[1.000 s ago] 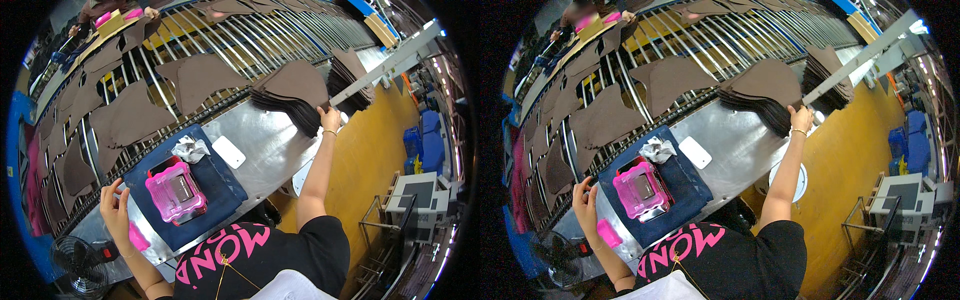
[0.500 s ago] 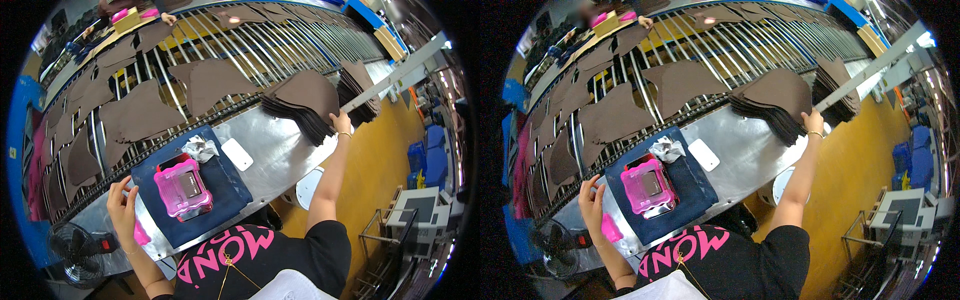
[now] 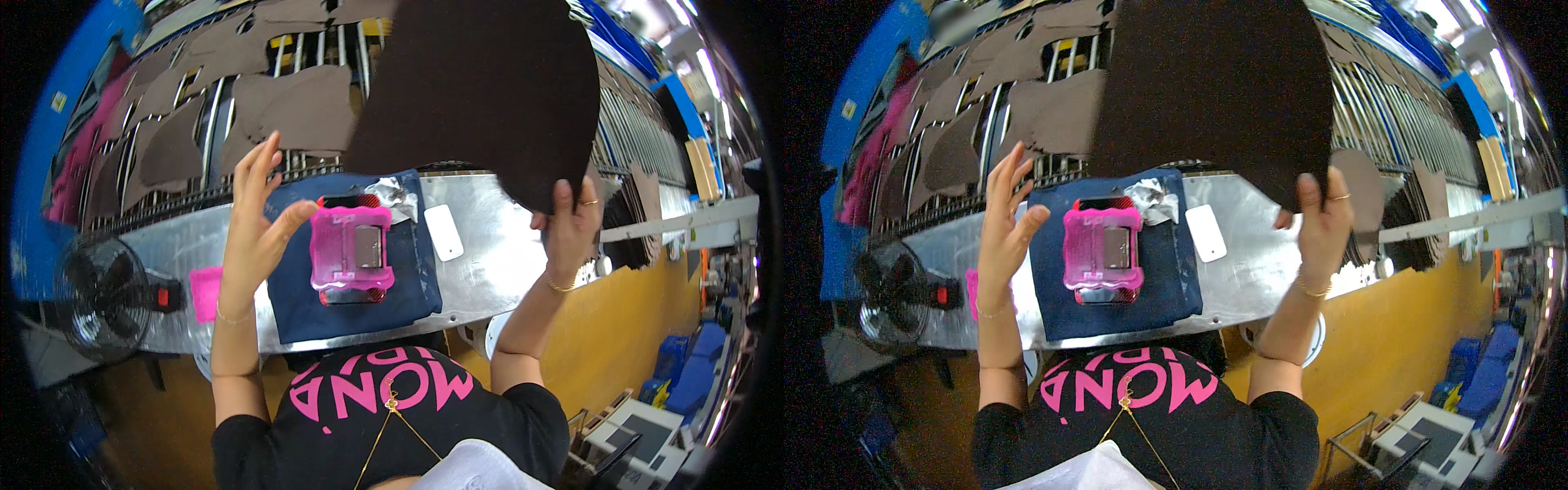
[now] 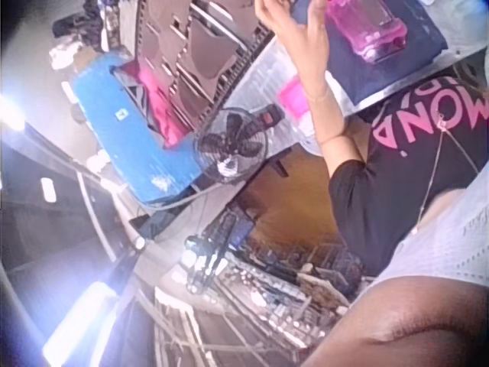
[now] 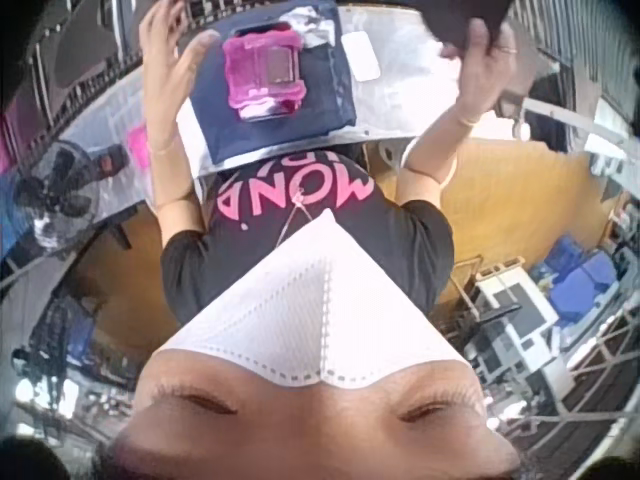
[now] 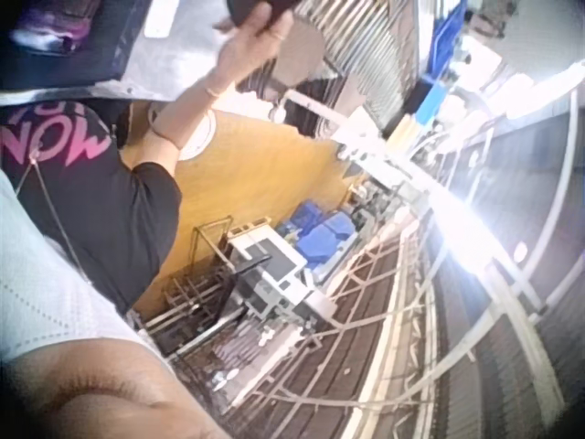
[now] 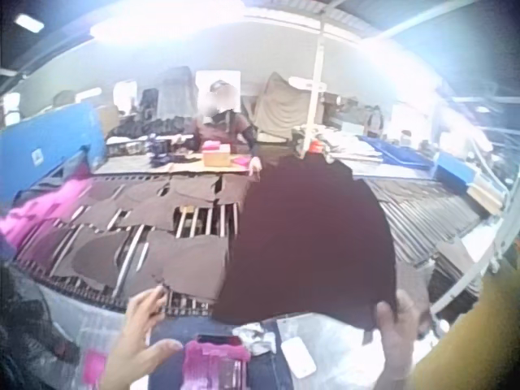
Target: The person repeatedly picks up brown fabric pieces from a conveyor belt and stacks them on a table. The person handles each piece individually, aligning them into a growing pile.
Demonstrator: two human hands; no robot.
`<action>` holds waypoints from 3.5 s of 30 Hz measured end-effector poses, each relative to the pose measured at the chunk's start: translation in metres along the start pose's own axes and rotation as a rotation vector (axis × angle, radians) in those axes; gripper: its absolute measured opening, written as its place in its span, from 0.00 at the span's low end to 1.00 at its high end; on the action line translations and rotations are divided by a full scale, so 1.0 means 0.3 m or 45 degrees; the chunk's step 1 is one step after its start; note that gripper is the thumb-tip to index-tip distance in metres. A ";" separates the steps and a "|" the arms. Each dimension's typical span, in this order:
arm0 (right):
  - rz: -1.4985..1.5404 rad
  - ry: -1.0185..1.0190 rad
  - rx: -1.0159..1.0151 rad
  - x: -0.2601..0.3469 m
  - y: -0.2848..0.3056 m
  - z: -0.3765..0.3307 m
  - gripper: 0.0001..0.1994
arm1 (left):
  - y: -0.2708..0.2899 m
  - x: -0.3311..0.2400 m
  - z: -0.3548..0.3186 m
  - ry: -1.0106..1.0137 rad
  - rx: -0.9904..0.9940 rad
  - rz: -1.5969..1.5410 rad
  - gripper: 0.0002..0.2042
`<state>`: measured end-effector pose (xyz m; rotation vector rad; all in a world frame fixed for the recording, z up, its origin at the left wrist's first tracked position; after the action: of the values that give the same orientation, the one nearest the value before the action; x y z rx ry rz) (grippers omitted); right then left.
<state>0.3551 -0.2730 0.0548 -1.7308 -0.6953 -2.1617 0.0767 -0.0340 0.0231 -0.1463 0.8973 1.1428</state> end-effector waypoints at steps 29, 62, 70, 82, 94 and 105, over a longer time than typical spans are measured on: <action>-0.565 0.014 0.306 -0.354 -0.159 -0.274 0.09 | 0.114 0.051 -0.130 0.090 0.404 0.241 0.05; -0.005 0.004 0.021 -0.087 -0.061 0.202 0.14 | -0.200 -0.279 0.768 -1.489 -0.009 1.022 0.07; 0.350 -0.389 0.203 -0.373 -0.301 0.365 0.11 | -0.222 -0.226 0.784 -1.413 -0.114 0.873 0.13; 0.842 -0.793 0.207 -0.764 -0.648 0.593 0.19 | 0.225 -0.073 0.457 -0.666 0.097 0.983 0.27; -0.391 -0.103 -0.927 -0.489 0.185 0.300 0.07 | 0.303 0.099 0.086 -0.220 0.032 0.793 0.24; -1.496 -1.259 -1.221 -0.599 0.734 0.096 0.29 | 0.194 0.158 0.029 -0.031 0.051 0.419 0.20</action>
<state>0.5328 -0.4568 -0.0726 -3.7571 -1.2191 -2.2610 0.0385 0.0310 0.0155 0.0513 0.9441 1.4268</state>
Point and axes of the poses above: each hand's wrist, its own z-axis towards the middle knuckle, its own y-axis out of the back of the hand, x = y × z, the point moved 4 cm from there along z, towards the middle knuckle, and after that the axes turned 15 degrees about -y, right-handed, at the moved point
